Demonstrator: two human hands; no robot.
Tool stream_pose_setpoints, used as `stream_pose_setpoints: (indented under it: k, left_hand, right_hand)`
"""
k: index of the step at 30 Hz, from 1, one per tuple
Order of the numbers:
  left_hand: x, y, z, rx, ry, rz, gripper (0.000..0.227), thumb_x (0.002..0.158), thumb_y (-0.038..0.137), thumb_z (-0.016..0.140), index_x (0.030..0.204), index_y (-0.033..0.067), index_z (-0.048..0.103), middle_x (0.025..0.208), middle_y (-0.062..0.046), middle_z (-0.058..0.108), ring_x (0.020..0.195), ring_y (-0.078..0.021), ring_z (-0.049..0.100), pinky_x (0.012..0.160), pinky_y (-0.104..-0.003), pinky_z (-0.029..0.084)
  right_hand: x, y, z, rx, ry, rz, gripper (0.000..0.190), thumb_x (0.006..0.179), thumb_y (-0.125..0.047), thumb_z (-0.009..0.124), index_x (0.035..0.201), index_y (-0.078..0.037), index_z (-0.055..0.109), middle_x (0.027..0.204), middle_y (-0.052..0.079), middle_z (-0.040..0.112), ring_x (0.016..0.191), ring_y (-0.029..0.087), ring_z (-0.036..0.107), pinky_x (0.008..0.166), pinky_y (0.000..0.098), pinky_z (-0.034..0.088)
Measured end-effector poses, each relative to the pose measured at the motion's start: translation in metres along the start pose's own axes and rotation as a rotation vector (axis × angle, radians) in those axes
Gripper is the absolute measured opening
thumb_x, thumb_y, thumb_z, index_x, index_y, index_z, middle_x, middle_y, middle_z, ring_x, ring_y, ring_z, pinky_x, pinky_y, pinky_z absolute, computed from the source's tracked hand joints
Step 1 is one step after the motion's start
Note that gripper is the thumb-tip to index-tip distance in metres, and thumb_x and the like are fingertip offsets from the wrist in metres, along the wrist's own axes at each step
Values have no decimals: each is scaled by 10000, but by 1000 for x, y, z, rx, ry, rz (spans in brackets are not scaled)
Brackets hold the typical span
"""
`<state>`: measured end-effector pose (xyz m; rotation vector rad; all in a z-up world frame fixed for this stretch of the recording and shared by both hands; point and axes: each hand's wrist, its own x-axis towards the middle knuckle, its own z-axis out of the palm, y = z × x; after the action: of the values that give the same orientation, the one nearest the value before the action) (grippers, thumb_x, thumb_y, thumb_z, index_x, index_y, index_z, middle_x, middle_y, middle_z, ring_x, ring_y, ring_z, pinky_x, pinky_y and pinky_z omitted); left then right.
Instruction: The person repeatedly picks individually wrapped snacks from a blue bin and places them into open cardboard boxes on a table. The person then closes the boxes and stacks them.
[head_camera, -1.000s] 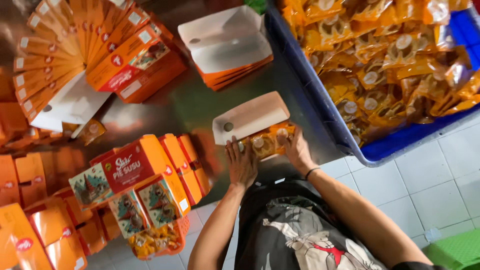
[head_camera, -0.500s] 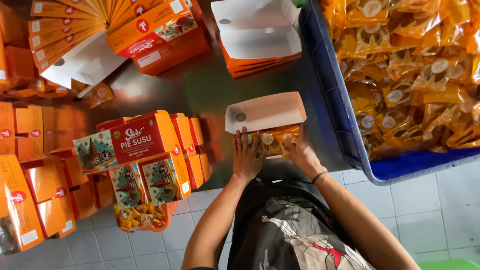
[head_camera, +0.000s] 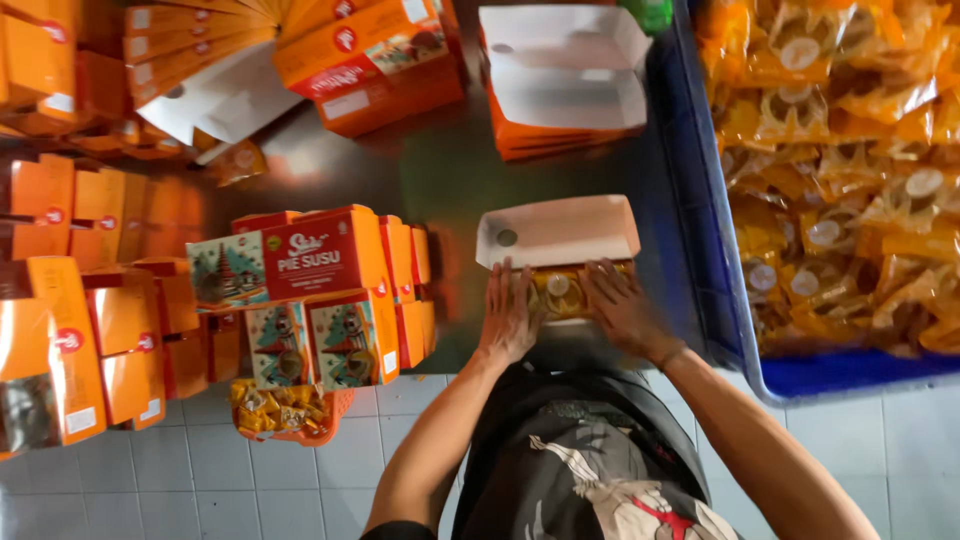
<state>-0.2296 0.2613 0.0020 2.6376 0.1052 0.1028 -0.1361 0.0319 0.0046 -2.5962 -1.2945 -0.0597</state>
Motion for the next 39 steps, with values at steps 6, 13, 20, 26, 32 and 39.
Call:
stream_pose_setpoints:
  k: [6,13,20,26,32,39]
  left_hand:
    - [63,-36,-18,-847,-114,-1097,831,1027,685,150,1572,108,399,1486,-330,480,1443,-422,410,1226,-529,285]
    - [92,-15,-116,-1196,-248,-1196,1102,709,874,158,1630,276,252,1704,5,208,1579,-193,174,1275,-418,105]
    - [64,-48,-53,-1010,-443,-650,328,859,151,571,1147,151,729,972,-2,686,875,-115,620,757,-217,445]
    - [24,-40,-26,-533,-198,-373,580,969,185,640,1512,145,440,1361,-252,426,1332,-420,448,1171,-467,350]
    - [22,12,-40,-30,-39,96,781,770,336,713,1453,77,437,1508,-315,321,1373,-512,328,1136,-570,305]
    - [18,-8,17,373,-258,118,1060,788,649,679,1645,315,151,1711,-170,161,1581,-447,98,1216,-650,151]
  right_hand:
    - [29,66,10,1189,263,1405,575,1150,-449,189,1447,-174,598,720,130,656,583,240,630,535,300,450]
    - [16,106,-7,1901,-190,1259,1001,967,-1003,217,1078,-159,743,881,176,738,754,355,704,670,490,532]
    - [30,89,-33,1135,-330,1063,284,848,-187,742,1077,-29,795,1031,124,772,957,197,678,827,281,488]
    - [-3,51,-21,172,-204,202,705,841,-596,637,1390,-164,541,1312,227,477,1189,450,471,1035,547,378]
    - [-29,24,5,-130,-70,80,719,868,-315,526,1562,-199,380,1649,294,311,1529,509,309,1201,691,289]
    - [18,20,12,-306,-310,-13,1168,601,-777,652,1593,-293,269,1415,96,460,1167,310,508,975,501,439]
